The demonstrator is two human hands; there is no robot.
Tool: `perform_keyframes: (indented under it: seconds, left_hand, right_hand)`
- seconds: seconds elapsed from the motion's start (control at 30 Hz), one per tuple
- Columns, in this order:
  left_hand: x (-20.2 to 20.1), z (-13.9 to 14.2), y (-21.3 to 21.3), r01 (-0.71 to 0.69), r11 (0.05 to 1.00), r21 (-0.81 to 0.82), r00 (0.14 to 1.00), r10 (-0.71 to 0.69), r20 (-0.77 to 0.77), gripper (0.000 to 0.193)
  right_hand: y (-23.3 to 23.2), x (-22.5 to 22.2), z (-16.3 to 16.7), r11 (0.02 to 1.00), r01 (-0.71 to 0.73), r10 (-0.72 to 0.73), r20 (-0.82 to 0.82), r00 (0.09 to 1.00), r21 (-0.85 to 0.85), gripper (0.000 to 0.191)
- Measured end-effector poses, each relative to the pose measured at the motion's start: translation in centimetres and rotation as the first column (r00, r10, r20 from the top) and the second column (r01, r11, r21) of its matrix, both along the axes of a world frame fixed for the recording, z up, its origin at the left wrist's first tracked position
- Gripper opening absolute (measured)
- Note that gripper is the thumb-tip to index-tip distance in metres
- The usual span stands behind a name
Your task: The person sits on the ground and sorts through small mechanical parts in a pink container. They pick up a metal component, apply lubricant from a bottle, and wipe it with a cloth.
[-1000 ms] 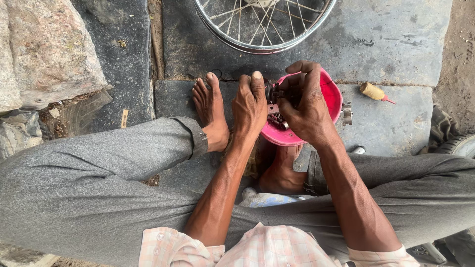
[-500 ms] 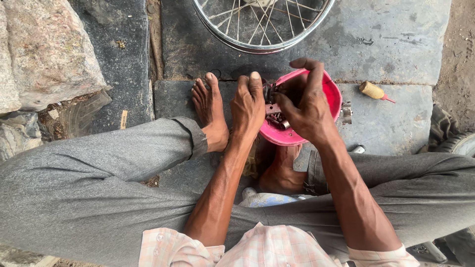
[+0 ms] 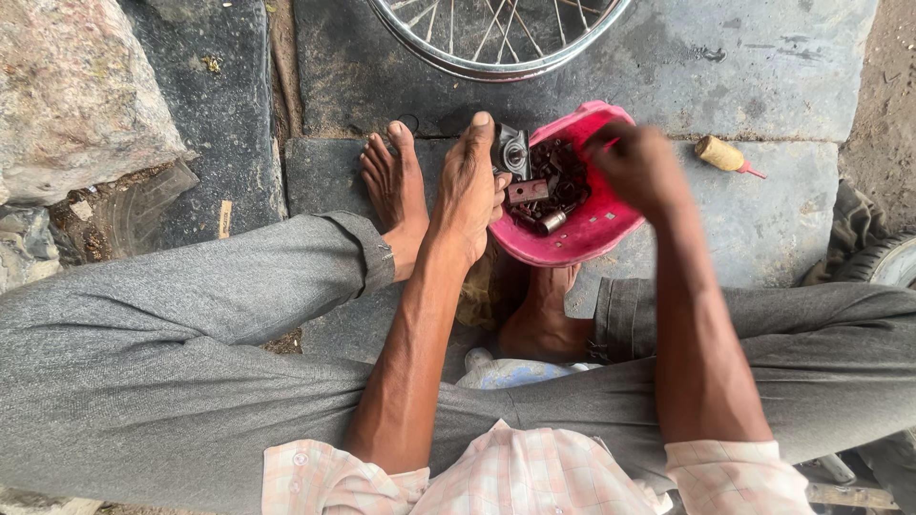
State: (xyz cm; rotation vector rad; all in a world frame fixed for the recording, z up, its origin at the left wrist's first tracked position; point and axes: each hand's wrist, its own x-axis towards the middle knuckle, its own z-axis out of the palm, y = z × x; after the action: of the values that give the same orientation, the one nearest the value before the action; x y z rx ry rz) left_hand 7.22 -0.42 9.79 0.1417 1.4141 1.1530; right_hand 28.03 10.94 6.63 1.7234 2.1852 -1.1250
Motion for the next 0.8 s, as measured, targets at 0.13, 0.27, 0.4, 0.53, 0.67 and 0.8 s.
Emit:
perform_keyframes:
  seconds: [0.13,0.27,0.4,0.53,0.67,0.8]
  left_hand:
    - [-0.2,0.5,0.0,-0.001,1.000,-0.002,1.000,0.001,0.011,0.073]
    - [-0.4,-0.1,-0.2,-0.026,0.999,-0.034,1.000,0.025,-0.011,0.073]
    - [-0.4,-0.6,-0.3,-0.020,1.000,0.000,1.000,0.020,-0.022,0.076]
    - [-0.6,-0.6,-0.4,-0.023,1.000,-0.013,0.999,0.023,-0.029,0.077]
    - [-0.8,-0.4,-0.7,-0.051,0.998,-0.034,0.999,0.052,0.006,0.070]
    - [-0.8,-0.3,-0.9,-0.043,0.997,0.071,0.997,0.038,0.060,0.067]
  right_hand:
    - [-2.7,-4.6,-2.5,0.913,-0.349,0.359,-0.011,0.933,0.210,0.042]
    - [-4.8,-5.4,-3.3,0.920,-0.371,0.346,0.187,0.919,0.123,0.055]
    - [-4.4,-4.6,-3.4,0.877,-0.436,0.406,0.176,0.897,0.203,0.053]
    - [-2.2,-4.3,-2.7,0.766,-0.632,0.631,0.332,0.701,-0.123,0.053]
    - [-0.3,-0.6,-0.2,0.909,-0.372,0.418,0.440,0.795,-0.190,0.060]
    - [1.4,2.9,1.3,0.947,-0.303,0.322,0.348,0.880,-0.109,0.044]
